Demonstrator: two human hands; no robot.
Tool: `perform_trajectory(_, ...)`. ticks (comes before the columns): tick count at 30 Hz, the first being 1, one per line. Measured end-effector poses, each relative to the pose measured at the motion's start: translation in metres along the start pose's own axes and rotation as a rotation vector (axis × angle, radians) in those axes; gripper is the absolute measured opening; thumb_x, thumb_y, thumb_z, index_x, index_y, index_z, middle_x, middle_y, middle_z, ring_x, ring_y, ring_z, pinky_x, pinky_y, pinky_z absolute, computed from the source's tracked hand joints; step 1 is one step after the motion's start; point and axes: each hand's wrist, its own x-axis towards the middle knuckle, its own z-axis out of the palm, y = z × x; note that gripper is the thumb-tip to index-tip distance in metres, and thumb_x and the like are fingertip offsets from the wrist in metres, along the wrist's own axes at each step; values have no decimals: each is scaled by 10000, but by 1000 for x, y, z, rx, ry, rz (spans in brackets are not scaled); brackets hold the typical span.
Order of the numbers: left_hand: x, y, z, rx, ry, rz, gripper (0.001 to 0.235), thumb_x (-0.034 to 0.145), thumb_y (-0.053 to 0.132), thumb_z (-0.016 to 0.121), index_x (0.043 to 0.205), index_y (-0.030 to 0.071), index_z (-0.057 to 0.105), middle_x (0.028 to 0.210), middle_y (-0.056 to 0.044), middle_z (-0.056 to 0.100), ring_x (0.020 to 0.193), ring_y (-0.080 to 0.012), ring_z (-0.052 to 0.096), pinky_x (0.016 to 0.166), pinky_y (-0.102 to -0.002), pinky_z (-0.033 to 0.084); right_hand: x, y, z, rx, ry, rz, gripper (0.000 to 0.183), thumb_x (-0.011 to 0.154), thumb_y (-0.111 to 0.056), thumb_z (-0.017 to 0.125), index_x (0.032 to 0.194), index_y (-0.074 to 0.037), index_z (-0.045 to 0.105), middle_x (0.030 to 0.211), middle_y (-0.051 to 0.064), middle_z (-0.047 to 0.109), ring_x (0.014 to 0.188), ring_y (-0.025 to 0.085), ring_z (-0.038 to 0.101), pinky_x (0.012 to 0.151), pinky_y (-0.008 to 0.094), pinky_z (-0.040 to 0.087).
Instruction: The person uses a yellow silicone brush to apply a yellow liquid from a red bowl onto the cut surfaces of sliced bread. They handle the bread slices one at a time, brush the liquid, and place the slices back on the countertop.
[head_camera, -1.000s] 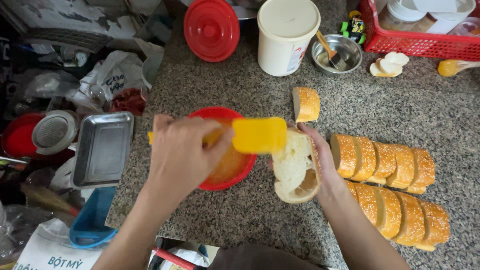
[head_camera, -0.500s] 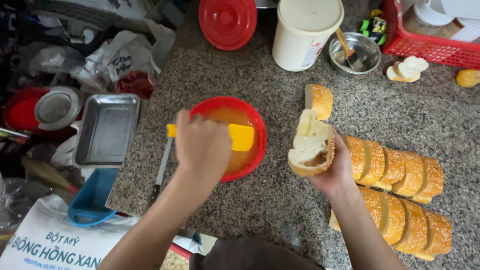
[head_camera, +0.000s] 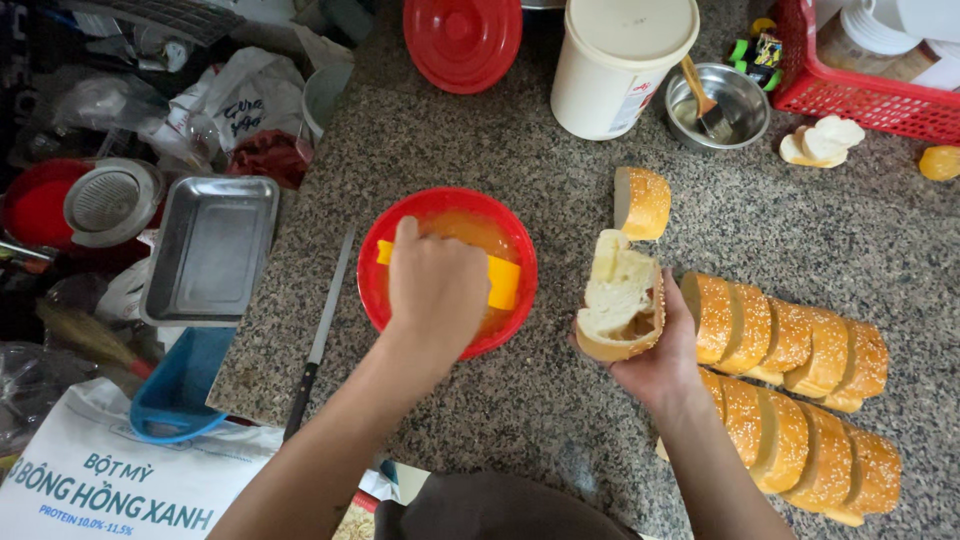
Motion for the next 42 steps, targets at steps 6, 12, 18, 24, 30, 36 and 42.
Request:
perform_trajectory(6,-7,-38,-5,-275,-44,-26,346,1029,331,714,745,169,826,614,-89,778,589,-275,761,1042,-547,447,3,7,3,55,-36,-52,635,1112,-666,517,1560,-252,697,1455,23,774,1305,273,732,1153,579,547)
perform_trajectory(12,-11,-36,5,-114,203,-45,307,957,331,767,700,179,840,653,-89,782,649,-288,770,1066,-555,463,3,6,8,9,59,-3,604,1084,-656,482,1518,-285,680,1428,11,740,1290,276,681,1130,615,509)
perform_trajectory(18,-1,-9,21,-88,106,-9,246,910,268,771,690,175,831,689,-101,783,672,-291,765,976,-506,470,3,8,7,12,-36,-68,609,1115,-593,507,1553,-211,689,1511,17,758,1387,267,704,1228,517,522)
perform_trajectory(24,-8,-29,6,-212,200,-4,317,948,333,746,712,145,843,685,-124,778,655,-336,763,1010,-545,473,10,8,0,35,-29,-55,565,1143,-597,493,1531,-240,696,1471,-9,758,1341,240,708,1185,511,536)
perform_trajectory(30,-30,-56,-39,-520,250,-32,256,976,366,769,875,161,885,756,-100,799,711,-344,766,961,-560,453,18,8,2,90,-109,-81,559,1129,-567,498,1507,-218,717,1424,17,791,1273,255,748,1099,503,585)
perform_trajectory(36,-55,-37,-76,-270,528,166,149,1012,279,783,1058,150,840,1064,-4,793,1079,-235,698,1023,-521,426,12,3,27,116,-123,-15,557,1096,-579,555,1470,-216,749,1380,38,798,1212,260,756,1029,494,613)
perform_trajectory(42,-62,-11,-80,195,687,425,344,965,319,756,1243,152,871,1164,23,780,1114,-187,694,948,-400,390,6,6,38,148,-171,21,544,1104,-578,561,1425,-186,756,1353,48,827,1213,266,774,1048,475,621)
